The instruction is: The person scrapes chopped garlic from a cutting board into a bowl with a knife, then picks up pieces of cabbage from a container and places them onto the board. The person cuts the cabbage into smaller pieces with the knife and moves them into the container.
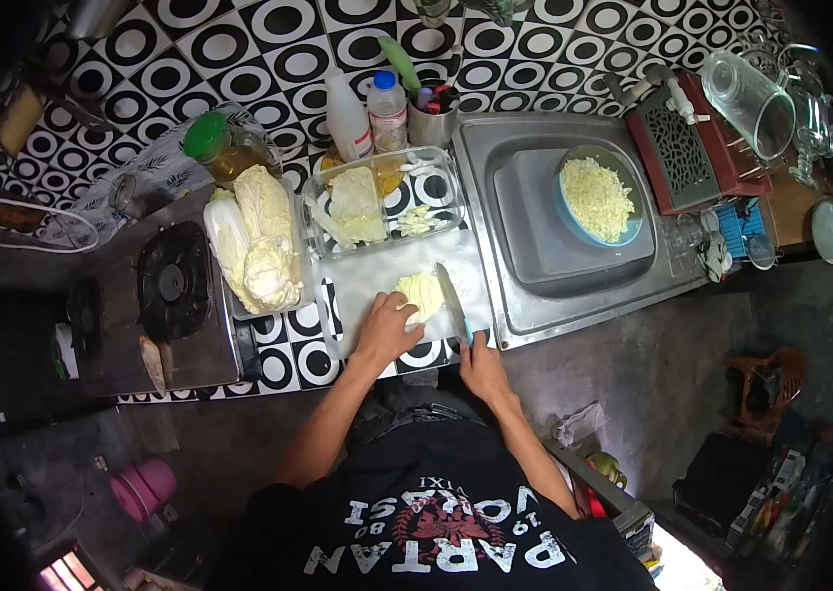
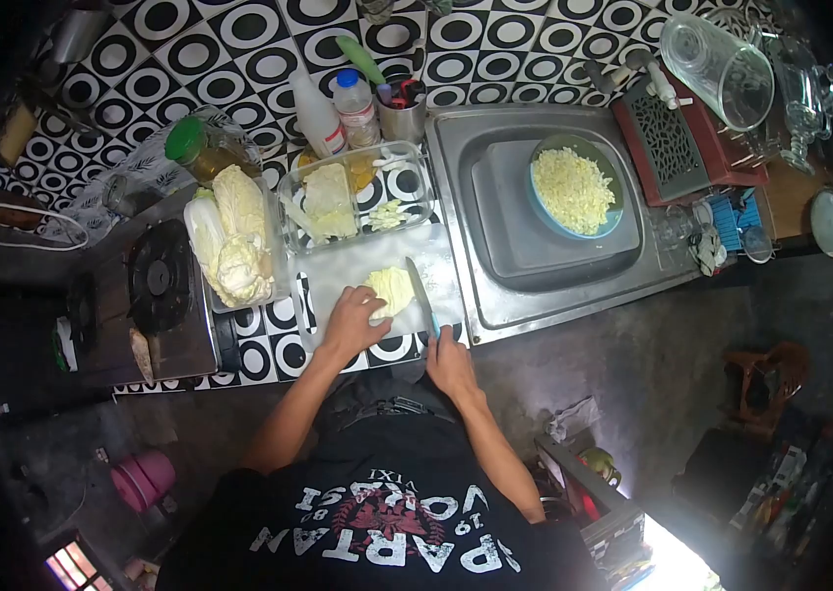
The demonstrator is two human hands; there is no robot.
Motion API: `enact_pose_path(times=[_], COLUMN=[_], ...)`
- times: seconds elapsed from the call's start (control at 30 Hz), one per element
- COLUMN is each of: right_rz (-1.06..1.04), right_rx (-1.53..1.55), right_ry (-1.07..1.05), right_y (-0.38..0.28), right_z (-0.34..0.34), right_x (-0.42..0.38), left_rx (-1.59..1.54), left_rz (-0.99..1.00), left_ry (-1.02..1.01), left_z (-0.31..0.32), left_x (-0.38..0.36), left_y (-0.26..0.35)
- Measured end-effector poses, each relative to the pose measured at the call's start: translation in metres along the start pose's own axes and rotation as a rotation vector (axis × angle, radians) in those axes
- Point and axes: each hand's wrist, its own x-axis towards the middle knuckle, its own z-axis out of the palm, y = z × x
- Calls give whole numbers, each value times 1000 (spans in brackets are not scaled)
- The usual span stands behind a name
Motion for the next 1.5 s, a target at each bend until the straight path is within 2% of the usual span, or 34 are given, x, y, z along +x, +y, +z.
enact_pose_path(times=[0.17,0.23,0.4,0.63,0.83,1.13,1.33,1.5], right_rz=[6,18,29,-18,47,133,57,71], right_rx=[-123,-157,-116,-164,-258,-238,-222,-300], right_ry=[-22,-68,-43,-55,-122,-142,-98,-140], right_y=[-23,-25,-19,-13,-16,-9,-17,-18], right_z=[-6,-7,-11,-4,-10,9,7,-7], right_x=[10,12,9,12,13,21,43,34], left_rx=[23,77,83,30,108,17,27,-61], left_rz=[62,-59,-98,-13,-67,-70,-13,-78], left_ry=[38,-52,5,48,1,2,40,18], left_z=[27,30,14,36,40,42,43,45], left_x=[30,37,25,30,38,41,39,37], left_y=[7,13,8,3,2,-5,-6,-14])
